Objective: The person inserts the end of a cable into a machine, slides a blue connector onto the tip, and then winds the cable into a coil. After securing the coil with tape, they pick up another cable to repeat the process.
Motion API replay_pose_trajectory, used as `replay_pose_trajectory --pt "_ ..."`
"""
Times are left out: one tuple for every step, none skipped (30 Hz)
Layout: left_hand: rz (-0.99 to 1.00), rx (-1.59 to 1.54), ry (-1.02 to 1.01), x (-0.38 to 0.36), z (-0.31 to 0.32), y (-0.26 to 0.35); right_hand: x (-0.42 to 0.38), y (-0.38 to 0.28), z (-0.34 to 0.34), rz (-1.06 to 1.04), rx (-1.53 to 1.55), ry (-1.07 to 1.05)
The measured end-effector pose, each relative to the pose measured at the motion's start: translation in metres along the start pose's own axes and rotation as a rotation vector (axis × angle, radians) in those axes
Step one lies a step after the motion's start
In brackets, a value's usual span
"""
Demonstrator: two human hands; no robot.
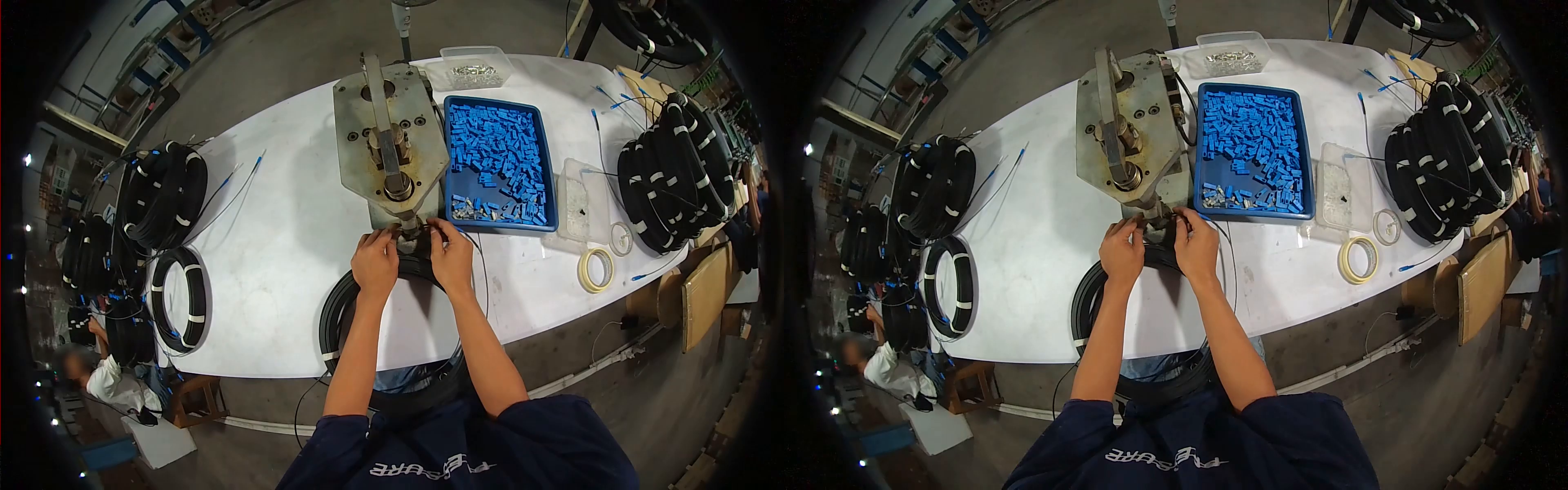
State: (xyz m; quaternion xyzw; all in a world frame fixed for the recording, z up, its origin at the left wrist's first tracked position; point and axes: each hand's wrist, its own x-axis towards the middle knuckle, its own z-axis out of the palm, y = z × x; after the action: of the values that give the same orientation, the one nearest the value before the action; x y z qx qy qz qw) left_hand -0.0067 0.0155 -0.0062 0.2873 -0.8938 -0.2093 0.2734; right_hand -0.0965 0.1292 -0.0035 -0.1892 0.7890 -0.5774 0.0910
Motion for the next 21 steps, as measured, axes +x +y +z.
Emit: replay_pose_trajectory --pt "0.006 0.004 0.007 -0.0002 0.0005 -0.0003 0.0001 0.0001 -0.0003 -0.007 0.0 -0.001" --pt "0.006 0.004 0.007 -0.0003 0.0008 -0.0004 0.0001 0.0002 -0.0005 -0.007 -0.001 -0.002" --pt "0.009 0.003 0.007 -0.0004 0.0009 -0.0006 0.0 0.0002 -0.0007 0.003 0.002 -0.01" --pt "0.013 0.002 0.008 -0.0001 0.001 -0.0008 0.0001 0.0 -0.0007 0.012 0.005 -0.017" --pt "0.013 0.002 0.008 -0.0001 0.0008 -0.0004 -0.0001 0.0008 -0.0005 0.012 0.005 -0.018" --pt "0.007 0.008 0.007 -0.0001 0.0005 0.0001 -0.0001 0.0014 -0.0003 0.008 0.008 -0.016" --pt "0.001 0.013 0.006 0.0001 0.0003 0.0006 -0.0001 0.002 -0.0002 0.004 0.011 -0.015" --pt "0.001 0.013 0.008 0.0002 -0.0002 0.0011 0.0 0.0013 -0.0007 0.003 0.011 -0.015" --pt "0.003 0.021 0.002 0.0002 -0.0008 0.0016 -0.0001 0.0006 -0.0013 0.004 0.005 -0.018" --pt "0.004 0.029 -0.003 0.0005 -0.0014 0.002 0.0001 -0.0002 -0.0016 0.006 -0.001 -0.022" --pt "0.003 0.03 -0.002 0.0005 -0.0015 0.0019 0.0002 0.0015 -0.0001 0.005 -0.001 -0.023" --pt "0.004 0.024 0.0 0.0003 -0.0012 0.0021 0.0002 0.0033 0.002 -0.051 0.014 0.022" --pt "0.007 0.018 0.002 0.0005 -0.001 0.0021 0.0003 0.0051 0.0036 -0.108 0.031 0.067" --pt "0.006 0.018 0.003 0.0007 -0.001 0.0023 0.0003 0.0045 0.0037 -0.109 0.031 0.066" --pt "0.005 0.017 0.007 0.001 -0.001 0.0026 0.0002 0.0039 0.0037 -0.107 0.031 0.071" --pt "0.004 0.016 0.011 0.001 -0.0011 0.0029 -0.0001 0.0034 0.0035 -0.104 0.03 0.074" --pt "0.004 0.016 0.013 0.0009 -0.0008 0.0027 -0.0002 0.0035 0.0037 -0.106 0.031 0.073" --pt "0.001 0.014 0.011 0.0008 -0.0007 0.0025 -0.0001 0.0035 0.0038 -0.106 0.028 0.072" --pt "-0.002 0.012 0.009 0.0007 -0.0006 0.0024 -0.0001 0.0035 0.0037 -0.105 0.025 0.071" --pt "-0.001 0.012 0.01 0.0006 -0.0005 0.0019 -0.0002 0.0015 0.0025 -0.107 0.026 0.071" --pt "0.003 0.006 0.012 0.0005 -0.0003 0.0015 -0.0004 -0.0005 0.0004 -0.057 0.006 0.032"
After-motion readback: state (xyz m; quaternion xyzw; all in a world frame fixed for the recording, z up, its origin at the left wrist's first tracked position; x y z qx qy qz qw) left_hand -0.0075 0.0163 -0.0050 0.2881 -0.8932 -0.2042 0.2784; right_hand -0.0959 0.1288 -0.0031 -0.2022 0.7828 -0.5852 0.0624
